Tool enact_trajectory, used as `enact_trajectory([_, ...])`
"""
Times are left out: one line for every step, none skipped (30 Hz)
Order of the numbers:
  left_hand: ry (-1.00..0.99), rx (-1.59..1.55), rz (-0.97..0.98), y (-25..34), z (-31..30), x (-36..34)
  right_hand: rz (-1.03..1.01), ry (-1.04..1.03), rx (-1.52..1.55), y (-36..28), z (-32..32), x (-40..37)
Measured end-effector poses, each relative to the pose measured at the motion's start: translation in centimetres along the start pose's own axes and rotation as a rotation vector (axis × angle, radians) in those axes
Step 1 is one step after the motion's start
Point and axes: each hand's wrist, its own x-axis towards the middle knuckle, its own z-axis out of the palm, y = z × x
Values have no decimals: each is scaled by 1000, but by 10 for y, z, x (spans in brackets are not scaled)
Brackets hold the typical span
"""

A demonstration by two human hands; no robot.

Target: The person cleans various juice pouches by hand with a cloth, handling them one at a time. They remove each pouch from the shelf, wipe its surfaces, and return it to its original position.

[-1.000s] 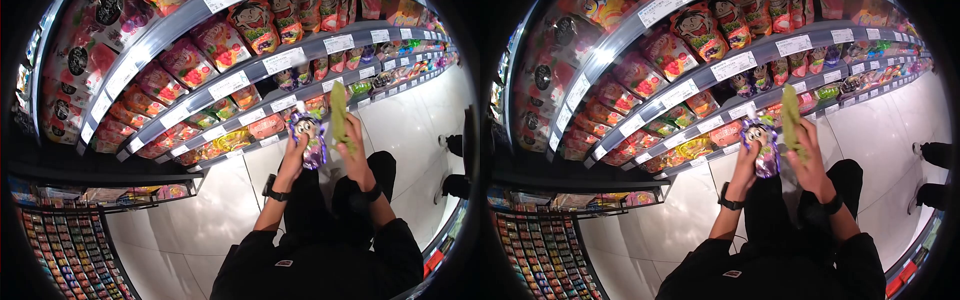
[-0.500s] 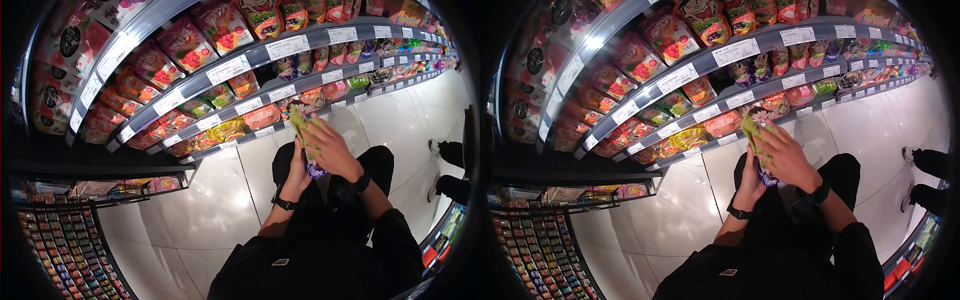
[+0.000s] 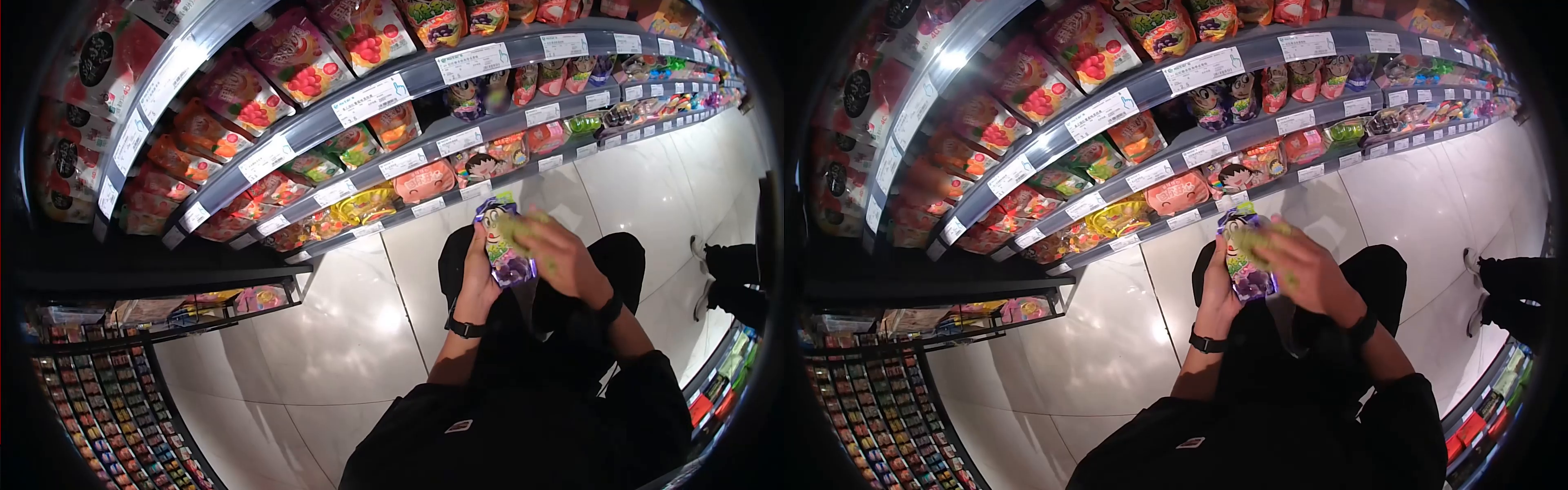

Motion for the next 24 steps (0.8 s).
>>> enact_trajectory([0, -4, -18, -2, 11, -6, 131, 25, 106, 3, 4, 0])
enact_trajectory([-1, -4, -22, -6, 8, -2, 135, 26, 104, 4, 14, -1])
enact_trajectory([1, 24, 8, -11, 3, 6, 261, 170, 412, 4, 27, 1])
enact_trajectory([4, 50, 39, -14, 3, 9, 385, 314, 721, 2, 37, 1])
enact_trajectory([28, 149, 71, -17, 2, 11, 534, 334, 1043, -5, 43, 0])
enact_trajectory([28, 148, 71, -22, -1, 14, 534, 333, 1041, -12, 47, -2])
enact_trajectory([21, 245, 226, -30, -7, 18, 472, 358, 992, -17, 51, -3])
enact_trajectory([14, 342, 380, -35, -12, 23, 410, 384, 942, -19, 53, -3])
enact_trajectory([84, 414, 511, -37, -4, 21, 345, 336, 772, -20, 50, -4])
enact_trajectory([83, 415, 508, -37, -6, 20, 348, 338, 771, -22, 48, -4])
enact_trajectory([90, 446, 489, -35, -9, 18, 348, 318, 718, -24, 45, -2])
enact_trajectory([95, 477, 473, -30, -7, 13, 345, 297, 664, -25, 43, 1])
enact_trajectory([54, 390, 402, -29, -3, 7, 344, 298, 662, -24, 42, 3])
enact_trajectory([53, 389, 403, -28, 0, 1, 354, 265, 555, -24, 41, 6])
enact_trajectory([-16, 323, 257, -27, 2, -6, 361, 229, 450, -23, 40, 8])
enact_trajectory([-81, 256, 112, -27, 1, -13, 360, 223, 454, -22, 37, 11])
enact_trajectory([-162, 288, 117, -34, -22, -7, 362, 184, 412, -21, 34, 15])
enact_trajectory([-156, 289, 121, -34, -15, -12, 363, 147, 369, -17, 33, 19])
enact_trajectory([-149, 247, 150, -34, 0, -19, 397, 174, 401, -11, 35, 22])
enact_trajectory([-144, 203, 176, -35, 8, -23, 400, 173, 401, -6, 34, 26])
enact_trajectory([-137, 164, 172, -34, 7, -20, 427, 145, 459, -5, 32, 33])
enact_trajectory([-138, 160, 170, -33, 3, -18, 452, 117, 516, -8, 29, 39])
enact_trajectory([-73, 88, 169, -30, -1, -16, 348, 36, 397, -18, 24, 38])
enact_trajectory([-8, 17, 166, -27, -9, -12, 235, -9, 255, -23, 29, 34])
